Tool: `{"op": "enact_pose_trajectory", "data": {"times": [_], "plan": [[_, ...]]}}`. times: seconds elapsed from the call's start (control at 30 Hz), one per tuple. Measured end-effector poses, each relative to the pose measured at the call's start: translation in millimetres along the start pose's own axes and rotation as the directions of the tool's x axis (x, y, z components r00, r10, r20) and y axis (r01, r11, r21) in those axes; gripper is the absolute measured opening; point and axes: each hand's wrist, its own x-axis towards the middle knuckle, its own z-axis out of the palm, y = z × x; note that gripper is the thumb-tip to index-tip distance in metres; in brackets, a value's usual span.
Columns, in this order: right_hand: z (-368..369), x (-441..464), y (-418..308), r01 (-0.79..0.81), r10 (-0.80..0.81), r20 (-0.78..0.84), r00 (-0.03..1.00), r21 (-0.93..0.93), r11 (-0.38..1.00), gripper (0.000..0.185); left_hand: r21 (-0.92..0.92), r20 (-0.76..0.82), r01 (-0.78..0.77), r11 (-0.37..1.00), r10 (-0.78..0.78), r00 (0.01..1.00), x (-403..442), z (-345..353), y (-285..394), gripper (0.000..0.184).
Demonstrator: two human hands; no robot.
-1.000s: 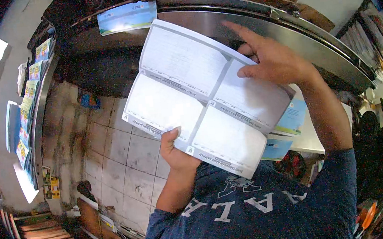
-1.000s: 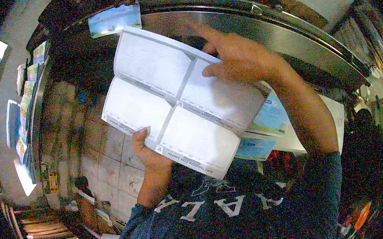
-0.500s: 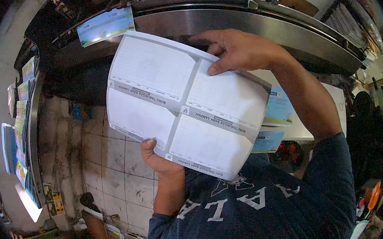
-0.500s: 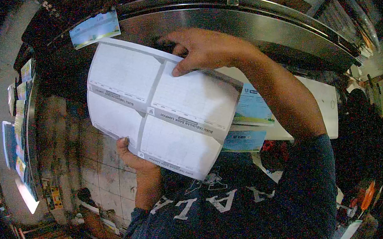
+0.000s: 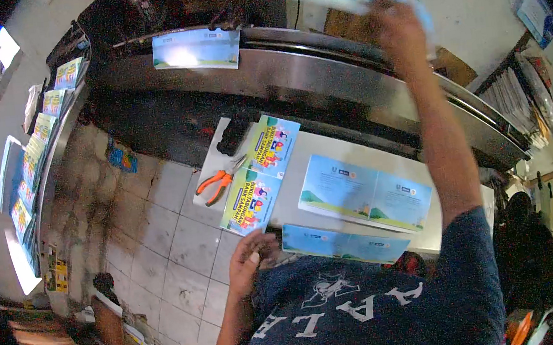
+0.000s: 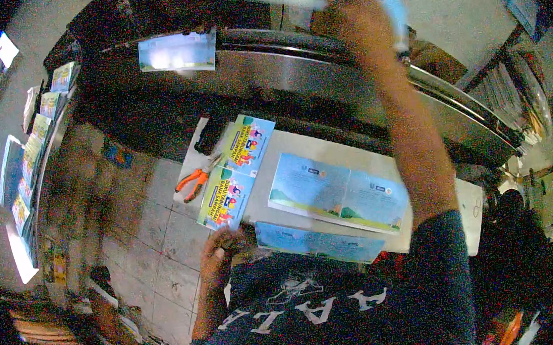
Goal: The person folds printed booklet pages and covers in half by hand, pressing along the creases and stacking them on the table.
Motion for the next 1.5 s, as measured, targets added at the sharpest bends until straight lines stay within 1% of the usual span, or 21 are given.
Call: {"op": "enact_pose_trajectory", "data": {"times": [0.13,0.2,0.27,0.33,0.4,0.43,0.47,0.53,0.67,0.77,0.83,0.87,0.93,0.97,1.03,1.07,1.13,1.17,1.33,1.43,1.5], "plan": [[103,-67,-44,0.121,-0.200,0.346,0.916,0.236,0.964,0.032,0.321,-0.136,0.173,0.931,-0.136,0.981,-6,-6,-10,0.055],[81,-79,-69,0.114,-0.200,0.358,0.912,0.248,0.962,0.031,0.529,-0.348,0.438,0.727,-0.285,0.893,-6,5,-11,0.048],[46,-85,-87,0.100,-0.197,0.387,0.901,0.257,0.961,0.032,0.519,-0.366,0.409,0.750,-0.238,0.900,-4,6,-29,0.046],[-1,-86,-96,-0.114,-0.104,0.404,0.909,0.481,0.870,0.035,0.526,-0.211,0.105,0.844,0.010,0.977,6,2,-52,0.047],[-46,-117,-101,-0.166,-0.151,0.449,0.881,0.590,0.790,0.037,0.918,-0.015,-0.031,0.396,0.113,0.994,11,4,-63,0.048],[-68,-128,-100,-0.171,-0.207,0.430,0.879,0.689,0.704,0.039,0.945,-0.121,0.131,0.299,-0.052,0.991,17,17,-54,0.044],[-96,-137,-97,-0.231,-0.291,0.534,0.794,0.707,0.668,0.040,0.946,-0.113,0.129,0.297,-0.069,0.991,16,17,-58,0.044],[-128,-174,-89,-0.322,-0.345,0.597,0.724,0.735,0.596,0.043,0.694,-0.070,0.235,0.681,-0.260,0.963,15,15,-66,0.037],[-187,-229,-92,-0.479,-0.329,0.744,0.582,0.640,0.600,0.045,0.844,0.168,0.009,0.536,-0.280,0.945,-12,24,-28,0.029],[-200,-247,-99,-0.465,-0.329,0.808,0.490,0.561,0.686,0.044,0.841,0.163,-0.024,0.541,-0.211,0.964,6,52,7,0.032],[-191,-230,-82,-0.495,-0.188,0.944,0.271,0.304,0.814,0.041,0.806,0.128,-0.043,0.591,-0.102,0.987,38,78,23,0.036],[-183,-214,-73,-0.491,-0.066,0.931,0.359,0.248,0.835,0.041,0.789,0.075,-0.011,0.615,-0.077,0.994,58,93,29,0.037],[-146,-196,-44,-0.475,-0.041,0.862,0.506,0.318,0.821,0.050,0.823,0.293,-0.323,0.467,0.139,0.946,104,96,24,0.039],[-128,-191,-34,-0.482,-0.041,0.832,0.554,0.360,0.798,0.052,0.822,0.300,-0.332,0.464,0.143,0.943,119,104,24,0.039],[-116,-195,-47,-0.311,-0.091,0.811,0.578,0.322,0.894,0.057,0.675,0.034,0.050,0.736,-0.099,0.994,138,117,24,0.041],[-109,-197,-56,-0.135,-0.147,0.797,0.585,0.275,0.952,0.062,0.674,0.029,0.048,0.737,-0.092,0.995,139,112,21,0.041],[-114,-216,-86,-0.230,-0.229,0.775,0.589,0.433,0.872,0.073,0.611,0.011,0.175,0.772,-0.230,0.973,145,101,14,0.043],[-119,-225,-99,-0.136,-0.247,0.763,0.598,0.400,0.907,0.083,0.683,-0.016,0.171,0.710,-0.219,0.976,144,100,17,0.042],[-118,-238,-114,-0.070,-0.248,0.791,0.559,0.343,0.937,0.081,0.678,-0.029,0.239,0.695,-0.300,0.953,135,94,29,0.046],[-103,-241,-105,-0.245,-0.237,0.810,0.537,0.418,0.875,0.074,0.858,-0.074,0.176,0.483,-0.222,0.972,130,94,33,0.051],[-102,-223,-88,-0.310,-0.325,0.797,0.510,0.523,0.794,0.057,1.000,-0.022,0.023,0.000,0.200,0.980,122,91,38,0.061]]}}
